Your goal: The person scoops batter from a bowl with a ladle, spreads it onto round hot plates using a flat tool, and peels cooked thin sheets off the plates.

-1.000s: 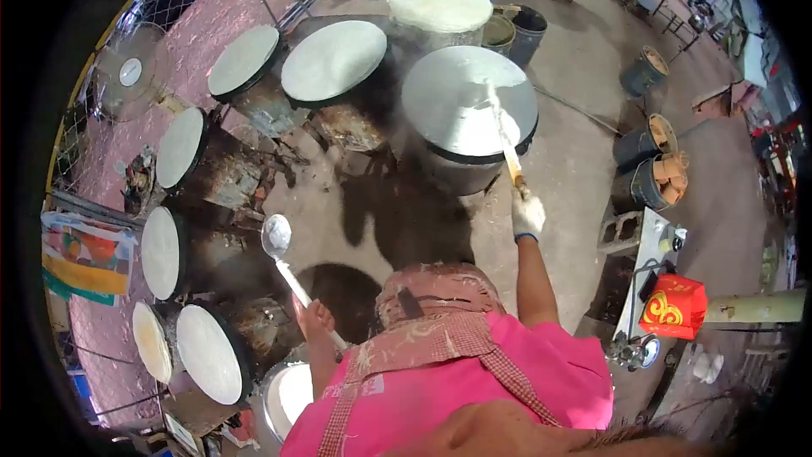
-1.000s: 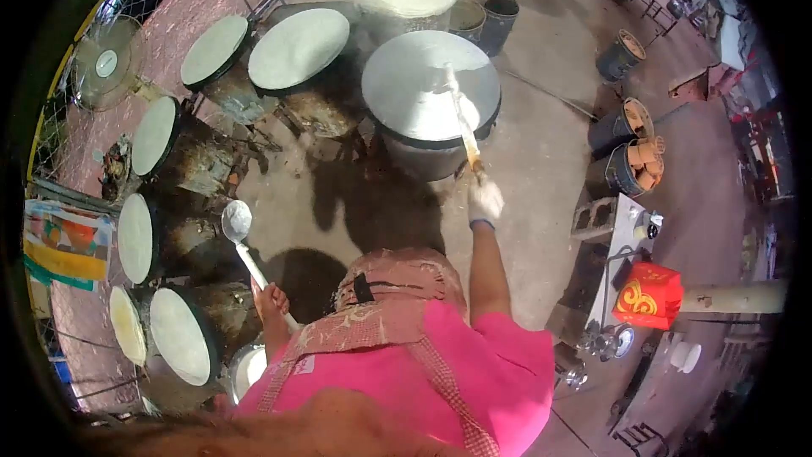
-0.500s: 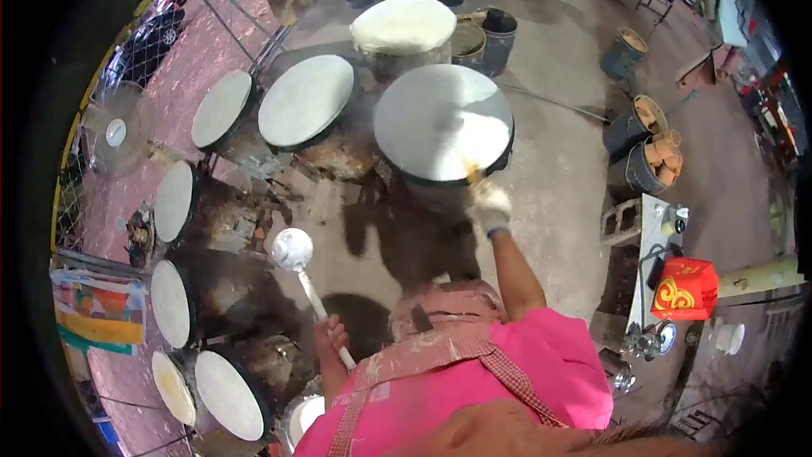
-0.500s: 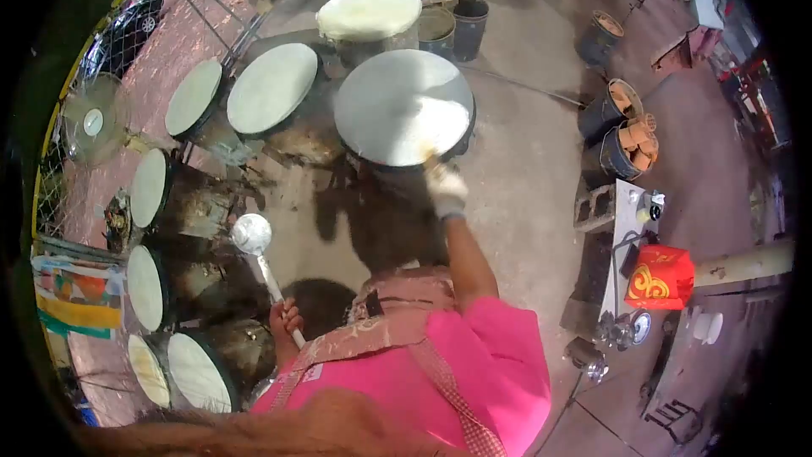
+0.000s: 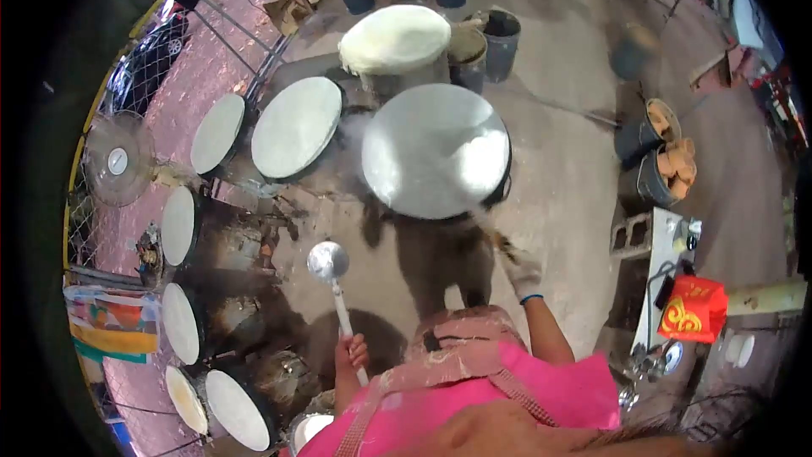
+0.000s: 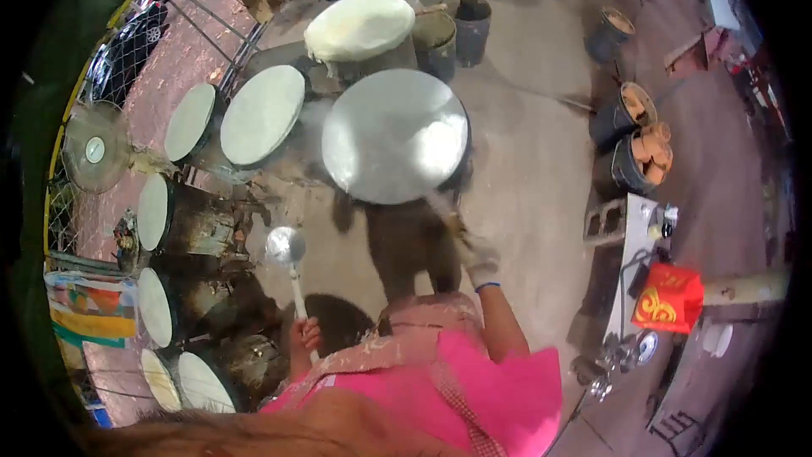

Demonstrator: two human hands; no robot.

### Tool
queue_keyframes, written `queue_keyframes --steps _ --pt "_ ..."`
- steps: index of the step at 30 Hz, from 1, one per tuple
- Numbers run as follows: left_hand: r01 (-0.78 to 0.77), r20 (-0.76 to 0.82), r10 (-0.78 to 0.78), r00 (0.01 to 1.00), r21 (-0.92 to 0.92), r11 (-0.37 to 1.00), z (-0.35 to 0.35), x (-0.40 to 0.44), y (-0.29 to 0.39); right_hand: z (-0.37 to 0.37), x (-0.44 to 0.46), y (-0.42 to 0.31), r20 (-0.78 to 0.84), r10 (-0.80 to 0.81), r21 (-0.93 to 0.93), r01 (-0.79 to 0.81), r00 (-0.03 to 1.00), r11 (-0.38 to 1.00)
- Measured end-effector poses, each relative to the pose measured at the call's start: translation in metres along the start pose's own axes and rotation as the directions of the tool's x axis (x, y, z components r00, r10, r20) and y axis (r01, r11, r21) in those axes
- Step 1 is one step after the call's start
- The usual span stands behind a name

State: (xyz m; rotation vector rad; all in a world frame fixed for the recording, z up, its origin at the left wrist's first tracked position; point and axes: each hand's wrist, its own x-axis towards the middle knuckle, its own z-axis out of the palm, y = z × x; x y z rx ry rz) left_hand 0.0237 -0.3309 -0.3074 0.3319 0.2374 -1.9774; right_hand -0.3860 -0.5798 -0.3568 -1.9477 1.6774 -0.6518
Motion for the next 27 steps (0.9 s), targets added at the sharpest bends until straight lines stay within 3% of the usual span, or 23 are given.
queue_keyframes --steps 2,4,5,6,8,9,10,12,13,15,16,17,18,20,21,23,25,27 --pt "-0.122 -0.162 0.114 0.980 -0.040 0.992 0.005 0.000 -0.012 -0.014 0.058 0.019 -0.050 0.098 -0.033 -0.100 0.994 0.994" --pt "-0.188 -0.287 0.152 0.946 -0.102 0.977 0.025 0.009 -0.025 -0.023 0.130 0.023 -0.105 0.097 0.003 -0.097 0.990 0.995" --pt "-0.144 -0.232 0.105 0.967 -0.157 0.977 0.021 0.009 -0.027 -0.025 0.172 0.005 -0.206 0.190 0.098 -0.173 0.960 0.980" --pt "-0.111 -0.216 0.084 0.973 -0.118 0.987 0.017 0.007 -0.028 -0.040 0.200 -0.020 -0.144 0.248 0.126 -0.230 0.958 0.965" --pt "-0.033 -0.193 0.030 0.981 -0.015 0.999 0.018 -0.005 -0.019 -0.068 0.183 -0.045 -0.089 0.230 0.355 -0.185 0.969 0.916" --pt "-0.066 -0.251 0.075 0.965 0.044 0.997 0.029 -0.009 -0.021 -0.071 0.160 -0.054 -0.013 0.343 0.635 -0.257 0.939 0.728" --pt "-0.044 -0.206 0.053 0.977 0.045 0.998 0.021 -0.002 -0.017 -0.021 0.154 -0.010 -0.189 0.250 0.637 -0.075 0.950 0.767" --pt "0.012 -0.182 -0.004 0.983 0.042 0.999 0.000 -0.018 -0.006 0.045 0.130 -0.013 -0.243 0.199 0.602 -0.013 0.949 0.798" --pt "-0.013 -0.331 -0.008 0.944 -0.061 0.998 0.004 -0.014 0.001 0.061 0.117 -0.033 -0.270 0.173 0.583 0.017 0.947 0.812" --pt "-0.105 -0.598 0.059 0.799 -0.042 0.994 0.026 -0.014 0.011 0.038 0.098 -0.064 -0.139 0.096 0.480 -0.018 0.986 0.877" --pt "-0.090 -0.504 0.027 0.863 -0.101 0.991 0.001 -0.024 0.024 0.003 0.091 -0.081 0.072 0.288 0.618 -0.269 0.955 0.739" --pt "-0.099 -0.537 0.118 0.835 0.064 0.993 0.016 -0.031 0.023 -0.032 0.084 -0.098 0.276 0.457 0.672 -0.510 0.845 0.537" --pt "-0.099 -0.545 0.212 0.811 0.230 0.968 0.032 -0.034 0.023 -0.035 0.079 -0.085 0.113 0.486 0.840 -0.344 0.867 0.419" --pt "-0.178 -0.494 0.238 0.836 0.167 0.970 0.009 -0.047 0.036 -0.012 0.060 -0.081 0.225 0.534 0.957 -0.287 0.815 0.035" --pt "-0.205 -0.469 0.241 0.849 0.127 0.970 0.000 -0.051 0.039 0.034 0.052 -0.055 0.306 0.517 0.912 -0.402 0.799 0.082" --pt "-0.265 -0.586 0.254 0.770 0.068 0.962 0.024 -0.041 0.037 0.101 0.036 -0.044 0.265 0.564 0.762 -0.528 0.782 0.374" --pt "-0.334 -0.657 0.207 0.725 -0.072 0.940 0.051 -0.028 0.035 0.101 0.027 -0.055 0.062 0.428 0.707 -0.342 0.902 0.619" --pt "-0.301 -0.631 0.201 0.749 -0.054 0.952 0.038 -0.034 0.036 0.023 0.027 -0.082 0.238 0.563 0.595 -0.577 0.791 0.559"
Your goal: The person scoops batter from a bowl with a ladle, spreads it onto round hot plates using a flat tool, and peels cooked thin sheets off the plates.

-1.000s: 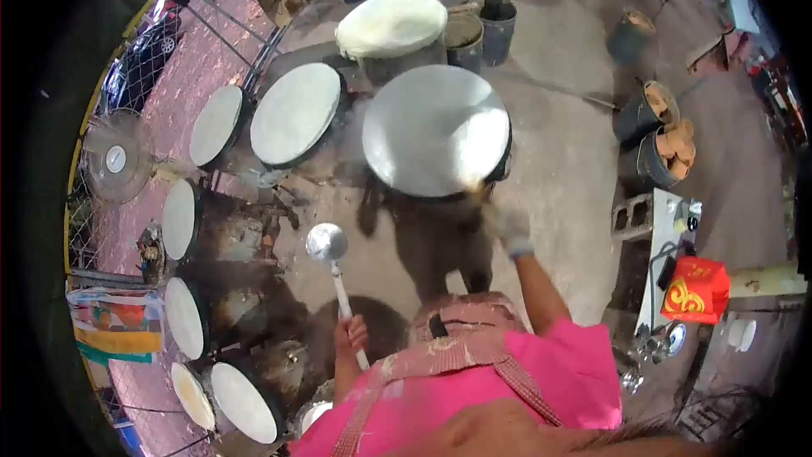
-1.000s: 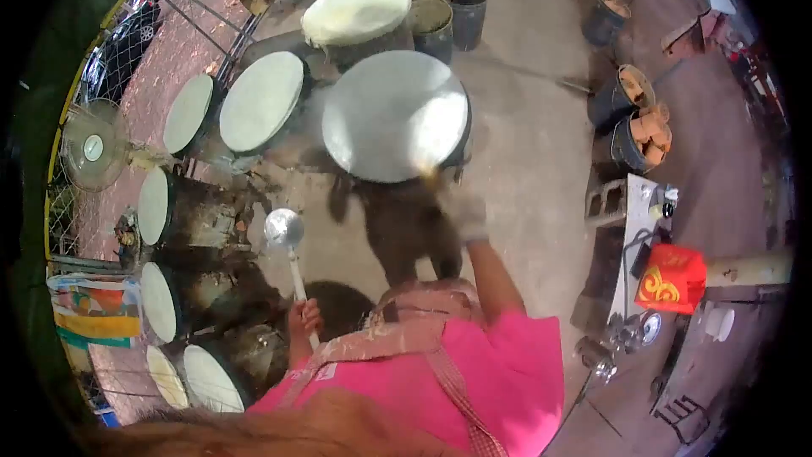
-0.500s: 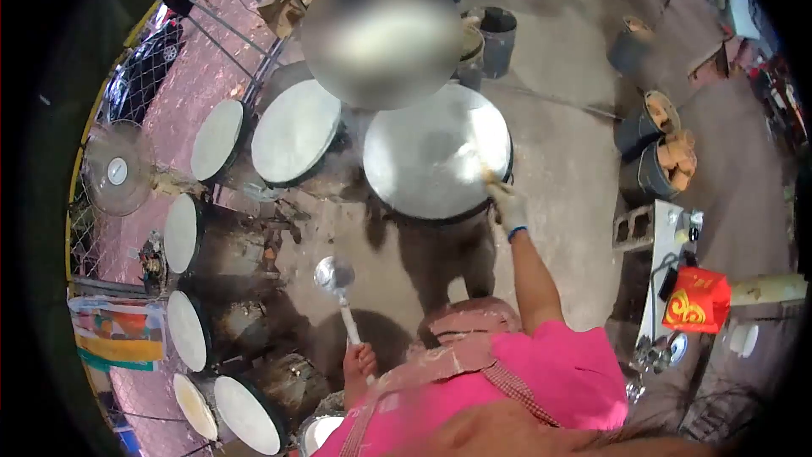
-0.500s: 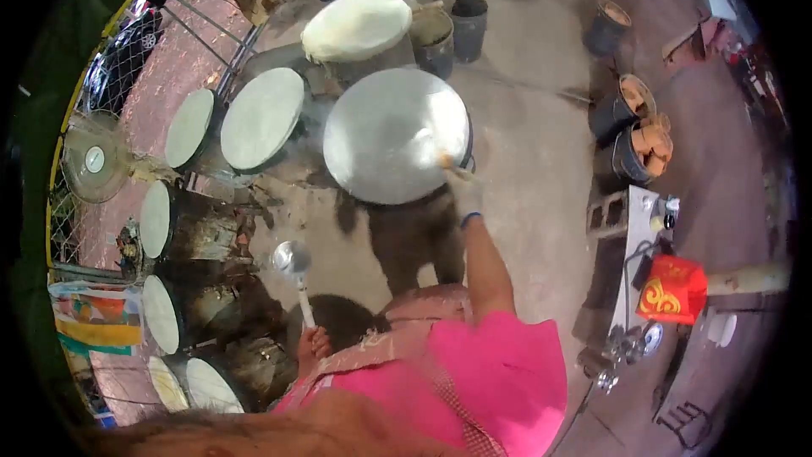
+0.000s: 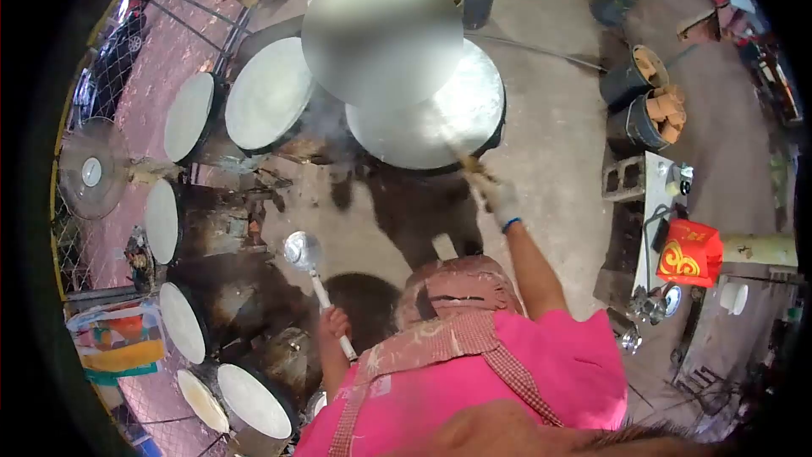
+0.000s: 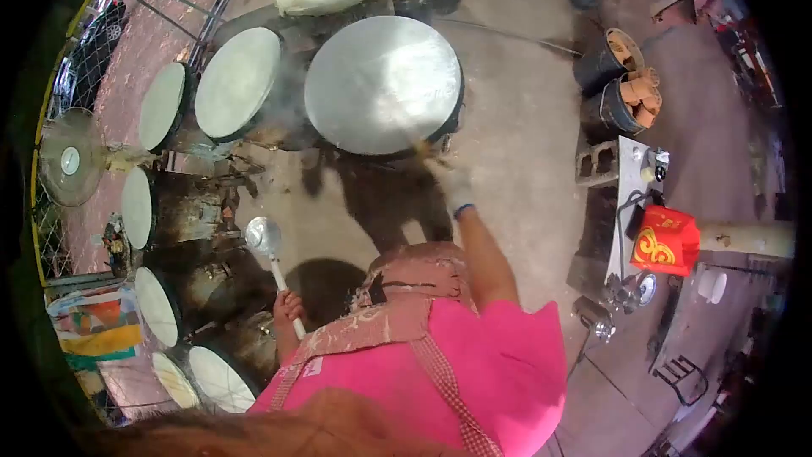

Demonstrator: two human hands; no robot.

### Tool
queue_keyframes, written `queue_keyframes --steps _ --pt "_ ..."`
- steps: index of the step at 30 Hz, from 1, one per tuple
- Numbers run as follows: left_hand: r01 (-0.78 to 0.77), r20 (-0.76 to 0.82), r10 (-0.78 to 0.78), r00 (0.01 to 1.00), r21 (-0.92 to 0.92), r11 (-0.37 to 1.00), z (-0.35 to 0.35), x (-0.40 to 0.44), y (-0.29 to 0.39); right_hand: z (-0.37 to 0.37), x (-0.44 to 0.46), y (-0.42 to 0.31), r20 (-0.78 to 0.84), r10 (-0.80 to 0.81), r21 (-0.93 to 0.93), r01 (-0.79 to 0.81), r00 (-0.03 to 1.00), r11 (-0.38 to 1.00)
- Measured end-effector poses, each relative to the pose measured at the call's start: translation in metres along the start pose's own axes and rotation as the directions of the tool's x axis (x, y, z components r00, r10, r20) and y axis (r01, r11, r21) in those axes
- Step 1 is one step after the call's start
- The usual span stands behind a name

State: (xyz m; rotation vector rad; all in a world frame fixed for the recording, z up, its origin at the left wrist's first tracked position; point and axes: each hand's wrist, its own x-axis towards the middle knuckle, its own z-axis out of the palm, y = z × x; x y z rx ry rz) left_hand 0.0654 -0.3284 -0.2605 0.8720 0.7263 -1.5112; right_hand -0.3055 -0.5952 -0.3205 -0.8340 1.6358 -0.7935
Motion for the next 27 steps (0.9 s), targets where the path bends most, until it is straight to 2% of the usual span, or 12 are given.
queue_keyframes --steps 3,5,7,9,10,13,17,19,22,23,25,27 --pt "0.099 0.104 -0.102 0.989 0.031 0.995 -0.023 0.015 0.014 -0.045 0.056 -0.039 -0.145 -0.007 -0.023 0.003 0.989 1.000" --pt "0.109 0.113 -0.110 0.988 0.011 0.994 -0.024 0.019 0.012 -0.050 0.103 -0.052 -0.250 -0.531 -0.652 0.265 0.810 0.711" --pt "0.156 0.154 -0.145 0.977 -0.065 0.986 0.005 0.019 0.004 -0.035 0.116 -0.069 0.054 -0.444 -0.816 0.296 0.894 0.496" --pt "0.174 0.147 -0.159 0.976 -0.098 0.980 0.011 0.032 0.006 -0.035 0.097 -0.052 0.300 -0.715 -0.752 0.618 0.632 0.231" --pt "0.181 0.175 -0.174 0.969 -0.026 0.983 0.018 0.041 0.008 -0.040 0.087 -0.053 0.317 -0.734 -0.734 0.646 0.600 0.210" --pt "0.167 0.163 -0.181 0.970 0.097 0.981 0.047 0.087 0.024 -0.071 0.098 -0.046 0.096 -0.343 -0.863 0.250 0.934 0.440" --pt "0.021 0.183 -0.058 0.981 0.198 0.980 0.148 0.108 0.000 -0.066 0.050 -0.029 0.196 -0.669 -0.827 0.487 0.717 0.280" --pt "-0.081 0.214 0.007 0.977 0.342 0.936 0.188 0.116 -0.016 -0.079 0.046 -0.017 0.271 -0.660 -0.848 0.499 0.701 0.181" --pt "-0.132 0.282 -0.002 0.959 0.456 0.880 0.217 0.139 -0.039 -0.083 0.016 -0.018 -0.083 -0.477 -0.873 0.166 0.875 0.458" --pt "-0.112 0.290 -0.027 0.957 0.452 0.885 0.224 0.148 -0.049 -0.084 0.036 0.039 -0.045 -0.709 -0.889 0.295 0.704 0.350" --pt "-0.300 0.261 0.173 0.950 0.599 0.743 0.247 0.143 -0.087 -0.059 0.013 0.047 0.060 -0.704 -0.854 0.402 0.707 0.330" --pt "-0.172 0.269 0.015 0.963 0.571 0.803 0.249 0.163 -0.104 -0.014 -0.026 0.052 0.158 -0.679 -0.815 0.483 0.717 0.320"
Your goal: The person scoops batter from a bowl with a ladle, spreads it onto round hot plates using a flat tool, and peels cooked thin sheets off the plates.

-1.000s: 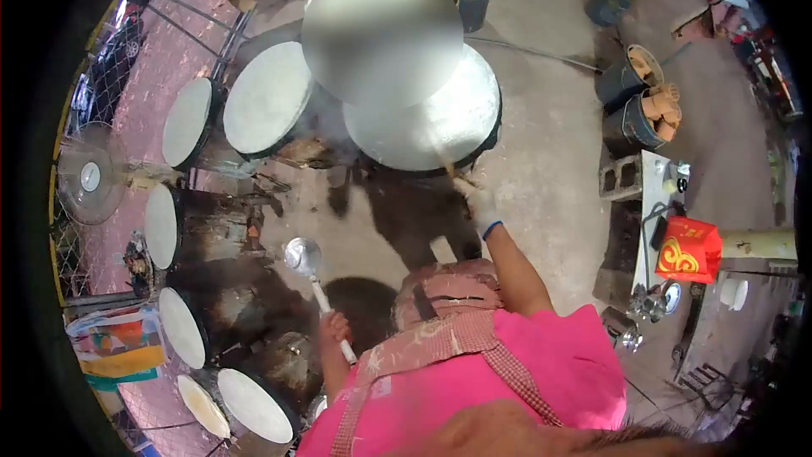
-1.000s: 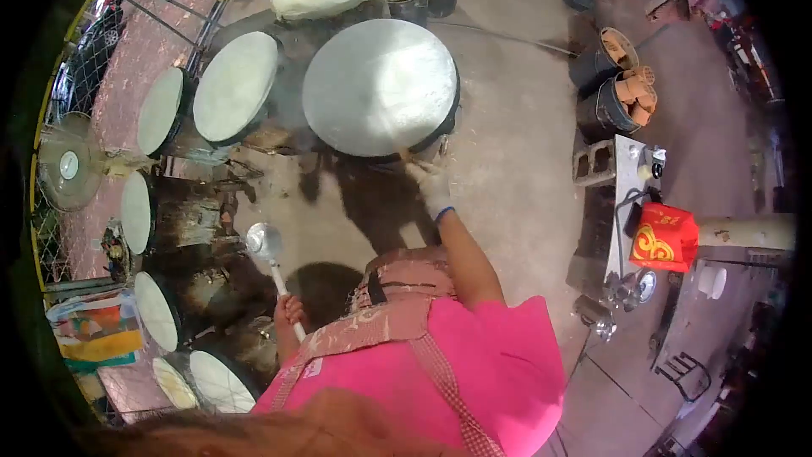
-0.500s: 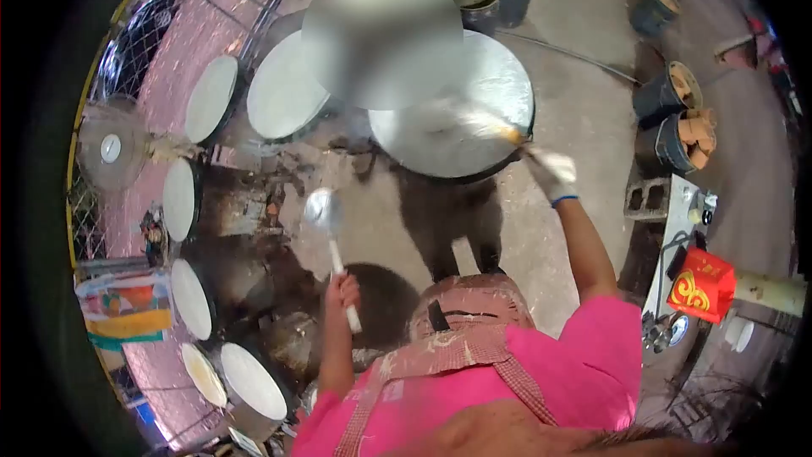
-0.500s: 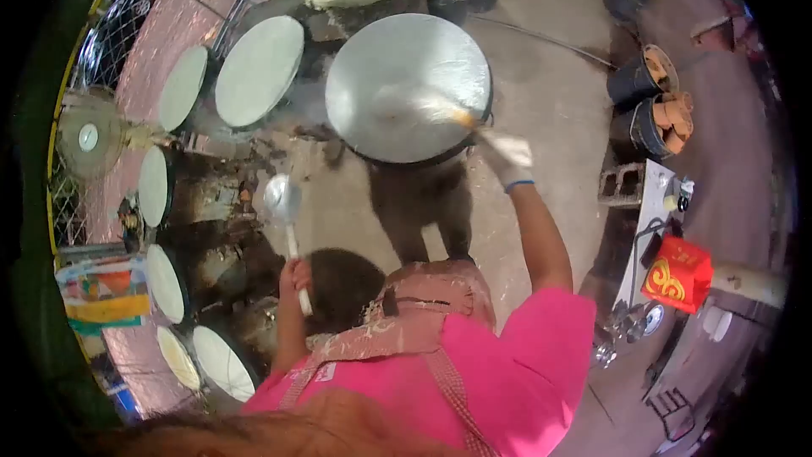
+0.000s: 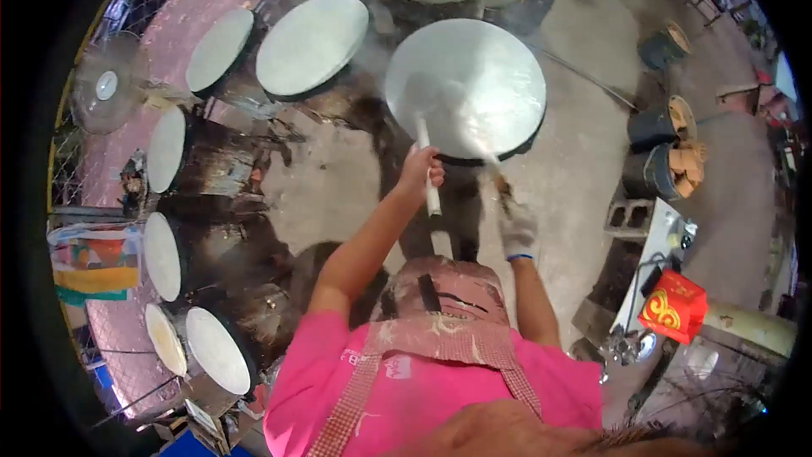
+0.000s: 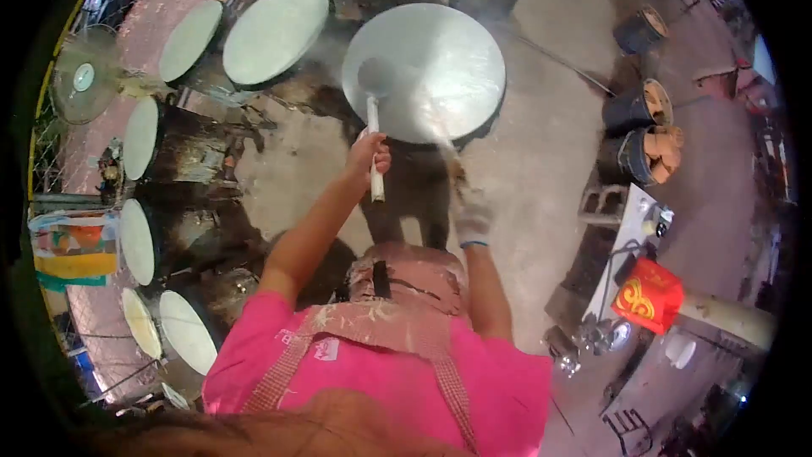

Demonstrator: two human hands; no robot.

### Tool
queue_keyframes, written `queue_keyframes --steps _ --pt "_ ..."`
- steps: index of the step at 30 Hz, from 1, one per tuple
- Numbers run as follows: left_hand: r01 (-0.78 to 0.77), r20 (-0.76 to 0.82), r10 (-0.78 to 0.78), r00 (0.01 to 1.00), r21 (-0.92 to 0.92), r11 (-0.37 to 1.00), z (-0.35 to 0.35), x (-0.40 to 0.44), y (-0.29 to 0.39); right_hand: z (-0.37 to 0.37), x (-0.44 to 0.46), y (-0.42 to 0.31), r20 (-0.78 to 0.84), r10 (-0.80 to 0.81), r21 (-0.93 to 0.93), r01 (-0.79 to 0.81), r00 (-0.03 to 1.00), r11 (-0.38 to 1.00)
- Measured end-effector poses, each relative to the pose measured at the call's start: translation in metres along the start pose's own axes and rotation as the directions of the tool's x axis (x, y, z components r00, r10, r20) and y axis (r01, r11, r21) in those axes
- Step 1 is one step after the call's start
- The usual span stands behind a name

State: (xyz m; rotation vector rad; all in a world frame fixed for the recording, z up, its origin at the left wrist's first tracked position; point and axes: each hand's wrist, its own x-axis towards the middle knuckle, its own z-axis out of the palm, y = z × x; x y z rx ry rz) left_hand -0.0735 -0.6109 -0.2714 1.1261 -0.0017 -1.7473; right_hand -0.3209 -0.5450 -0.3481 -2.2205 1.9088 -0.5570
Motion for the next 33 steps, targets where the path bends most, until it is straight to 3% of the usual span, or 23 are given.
queue_keyframes --steps 1,2,3,5,7,8,10,12,13,14,15,16,17,19,20,21,24,25,26,29,31,33 --pt "0.053 0.009 -0.053 0.999 -0.041 0.998 0.003 -0.002 -0.002 0.008 -0.003 -0.019 -0.147 0.007 0.116 0.010 0.989 0.993" --pt "0.102 0.017 -0.101 0.995 -0.078 0.992 0.003 -0.006 -0.001 -0.001 -0.003 -0.037 0.001 0.143 0.054 -0.143 0.990 0.988" --pt "0.388 0.315 -0.289 0.904 -0.317 0.865 -0.022 -0.014 0.006 -0.014 -0.006 -0.046 -0.042 0.121 0.092 -0.117 0.992 0.989" --pt "0.449 0.472 -0.263 0.842 -0.339 0.827 -0.091 -0.061 0.010 -0.038 -0.012 -0.057 -0.100 0.032 0.106 -0.022 0.994 0.994" --pt "0.220 0.286 -0.166 0.944 -0.166 0.961 -0.114 -0.090 0.016 -0.053 -0.018 -0.067 -0.145 -0.112 0.062 0.122 0.983 0.991" --pt "0.254 0.224 -0.214 0.951 -0.169 0.952 -0.120 -0.101 0.017 -0.051 -0.018 -0.076 -0.154 -0.094 0.077 0.107 0.984 0.991" --pt "0.410 0.227 -0.346 0.910 -0.371 0.833 -0.130 -0.123 0.013 -0.046 -0.012 -0.097 -0.155 -0.104 0.103 0.121 0.982 0.987" --pt "0.593 0.439 -0.398 0.805 -0.601 0.536 -0.138 -0.121 0.037 -0.032 -0.012 -0.117 -0.197 -0.132 0.206 0.173 0.972 0.963" --pt "0.755 0.703 -0.294 0.648 -0.544 0.366 -0.162 -0.114 0.031 -0.032 -0.008 -0.131 -0.216 -0.167 0.228 0.216 0.962 0.949" --pt "0.765 0.728 -0.268 0.631 -0.526 0.372 -0.175 -0.118 0.034 -0.030 -0.004 -0.145 -0.244 -0.205 0.255 0.267 0.948 0.930" --pt "0.766 0.748 -0.237 0.619 -0.510 0.392 -0.183 -0.126 0.039 -0.015 -0.007 -0.140 -0.050 -0.200 0.258 0.206 0.978 0.944" --pt "0.755 0.763 -0.196 0.616 -0.500 0.424 -0.194 -0.135 0.048 0.014 -0.011 -0.133 -0.051 -0.185 0.368 0.191 0.981 0.910" --pt "0.643 0.632 -0.250 0.734 -0.527 0.556 -0.202 -0.147 0.055 0.041 -0.007 -0.138 -0.040 -0.187 0.491 0.182 0.982 0.852" --pt "0.262 0.354 -0.097 0.930 -0.456 0.850 -0.232 -0.175 0.056 0.015 0.005 -0.205 0.341 0.042 0.682 -0.278 0.939 0.676" --pt "0.011 0.251 0.077 0.965 -0.330 0.944 -0.246 -0.185 0.049 0.026 0.012 -0.211 0.400 0.043 0.700 -0.335 0.916 0.631" --pt "-0.108 0.159 0.158 0.975 -0.282 0.953 -0.252 -0.214 0.060 0.037 0.021 -0.217 0.457 0.044 0.709 -0.393 0.889 0.585" --pt "-0.201 0.055 0.235 0.971 -0.352 0.914 -0.290 -0.256 0.058 0.083 0.044 -0.265 0.336 -0.030 0.789 -0.264 0.941 0.555" --pt "-0.183 0.056 0.226 0.972 -0.417 0.890 -0.305 -0.257 0.048 0.057 0.050 -0.316 0.383 -0.129 0.727 -0.212 0.915 0.654" --pt "-0.176 0.022 0.211 0.977 -0.471 0.864 -0.322 -0.251 0.032 0.047 0.056 -0.343 0.544 -0.200 0.704 -0.313 0.815 0.638" --pt "-0.247 -0.109 0.230 0.967 -0.628 0.738 -0.392 -0.214 -0.020 0.104 0.078 -0.401 0.582 -0.456 0.700 -0.129 0.674 0.702" --pt "-0.490 -0.343 0.351 0.871 -0.553 0.674 -0.389 -0.241 -0.033 0.144 0.091 -0.434 0.549 -0.594 0.752 -0.038 0.588 0.658" --pt "-0.627 -0.453 0.447 0.771 -0.418 0.657 -0.382 -0.264 -0.021 0.163 0.103 -0.477 0.668 -0.591 0.689 -0.076 0.452 0.721"
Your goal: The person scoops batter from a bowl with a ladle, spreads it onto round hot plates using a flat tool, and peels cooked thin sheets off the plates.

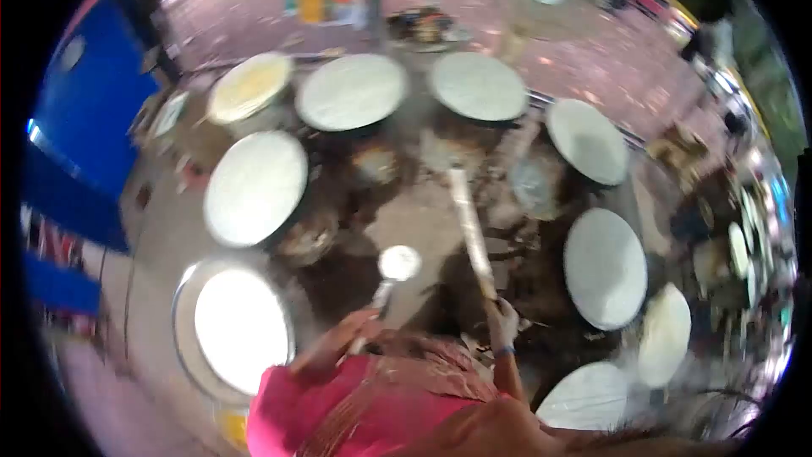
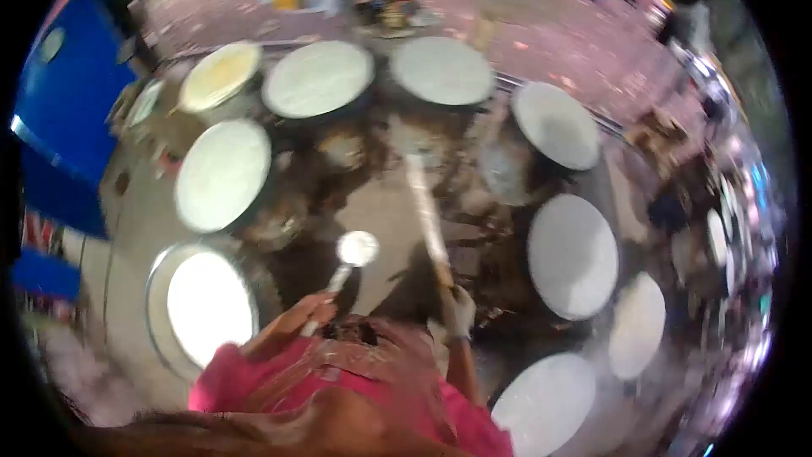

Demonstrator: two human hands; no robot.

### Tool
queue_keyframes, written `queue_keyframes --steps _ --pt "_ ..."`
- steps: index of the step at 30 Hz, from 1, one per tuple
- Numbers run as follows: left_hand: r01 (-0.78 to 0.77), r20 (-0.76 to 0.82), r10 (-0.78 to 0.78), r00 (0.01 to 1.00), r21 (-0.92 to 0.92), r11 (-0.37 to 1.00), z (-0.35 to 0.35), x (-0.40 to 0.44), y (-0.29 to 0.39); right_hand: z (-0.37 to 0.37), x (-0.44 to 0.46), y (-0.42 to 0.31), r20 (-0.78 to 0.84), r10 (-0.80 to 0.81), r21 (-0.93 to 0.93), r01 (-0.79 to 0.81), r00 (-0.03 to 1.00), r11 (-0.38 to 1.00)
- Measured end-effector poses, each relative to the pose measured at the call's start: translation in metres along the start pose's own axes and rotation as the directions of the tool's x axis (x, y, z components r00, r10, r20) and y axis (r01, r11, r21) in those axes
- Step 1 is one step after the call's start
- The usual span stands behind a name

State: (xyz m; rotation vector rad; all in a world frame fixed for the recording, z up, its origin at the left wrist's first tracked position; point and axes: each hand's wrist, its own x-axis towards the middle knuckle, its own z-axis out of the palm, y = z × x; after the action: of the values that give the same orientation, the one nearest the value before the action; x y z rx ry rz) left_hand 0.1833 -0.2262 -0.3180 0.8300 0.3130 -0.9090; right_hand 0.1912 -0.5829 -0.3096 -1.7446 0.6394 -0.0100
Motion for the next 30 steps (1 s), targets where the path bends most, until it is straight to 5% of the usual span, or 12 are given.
queue_keyframes --steps 1,2,4,9,10,12,13,15,17,19,26,30 --pt "-0.061 0.028 0.059 0.998 0.060 0.996 -0.001 0.013 0.012 0.005 0.023 -0.003 0.024 -0.022 -0.023 0.022 0.999 0.999" --pt "0.078 0.022 -0.077 0.997 -0.049 0.996 -0.013 0.028 0.021 0.001 0.039 -0.030 0.078 -0.083 -0.317 0.104 0.994 0.943" --pt "0.162 -0.100 -0.220 0.970 -0.407 0.899 -0.010 0.047 0.036 0.001 0.092 -0.027 0.100 -0.272 -0.361 0.290 0.957 0.886" --pt "0.224 0.294 -0.005 0.956 -0.717 0.660 0.004 0.094 0.064 -0.025 0.194 -0.069 0.035 -0.324 -0.306 0.319 0.945 0.897" --pt "0.112 0.095 -0.061 0.994 -0.772 0.626 0.025 0.097 0.079 -0.036 0.209 -0.077 0.019 -0.461 -0.372 0.435 0.887 0.820" --pt "0.209 0.201 -0.079 0.976 -0.785 0.584 0.048 0.112 0.104 -0.067 0.226 -0.102 0.149 -0.633 -0.647 0.559 0.760 0.519" --pt "0.261 0.256 -0.089 0.962 -0.786 0.561 0.051 0.123 0.114 -0.067 0.254 -0.093 -0.210 -0.186 -0.299 0.118 0.960 0.947" --pt "0.212 0.115 -0.179 0.977 -0.598 0.773 0.031 0.154 0.130 -0.091 0.277 -0.090 -0.440 -0.195 -0.350 0.033 0.876 0.936" --pt "0.244 0.089 -0.228 0.970 -0.383 0.891 0.037 0.162 0.152 -0.118 0.261 -0.097 -0.589 0.057 -0.112 -0.151 0.806 0.982" --pt "0.458 0.129 -0.464 0.876 -0.522 0.719 0.060 0.186 0.196 -0.144 0.245 -0.113 -0.672 0.290 0.148 -0.260 0.681 0.954" --pt "0.623 0.295 -0.554 0.778 -0.466 0.628 0.086 0.261 0.240 -0.189 0.206 -0.037 -0.766 0.075 -0.336 -0.498 0.639 0.799" --pt "0.491 0.192 -0.459 0.868 -0.473 0.731 0.159 0.280 0.250 -0.192 0.195 -0.027 -0.670 -0.158 -0.638 -0.453 0.726 0.623"
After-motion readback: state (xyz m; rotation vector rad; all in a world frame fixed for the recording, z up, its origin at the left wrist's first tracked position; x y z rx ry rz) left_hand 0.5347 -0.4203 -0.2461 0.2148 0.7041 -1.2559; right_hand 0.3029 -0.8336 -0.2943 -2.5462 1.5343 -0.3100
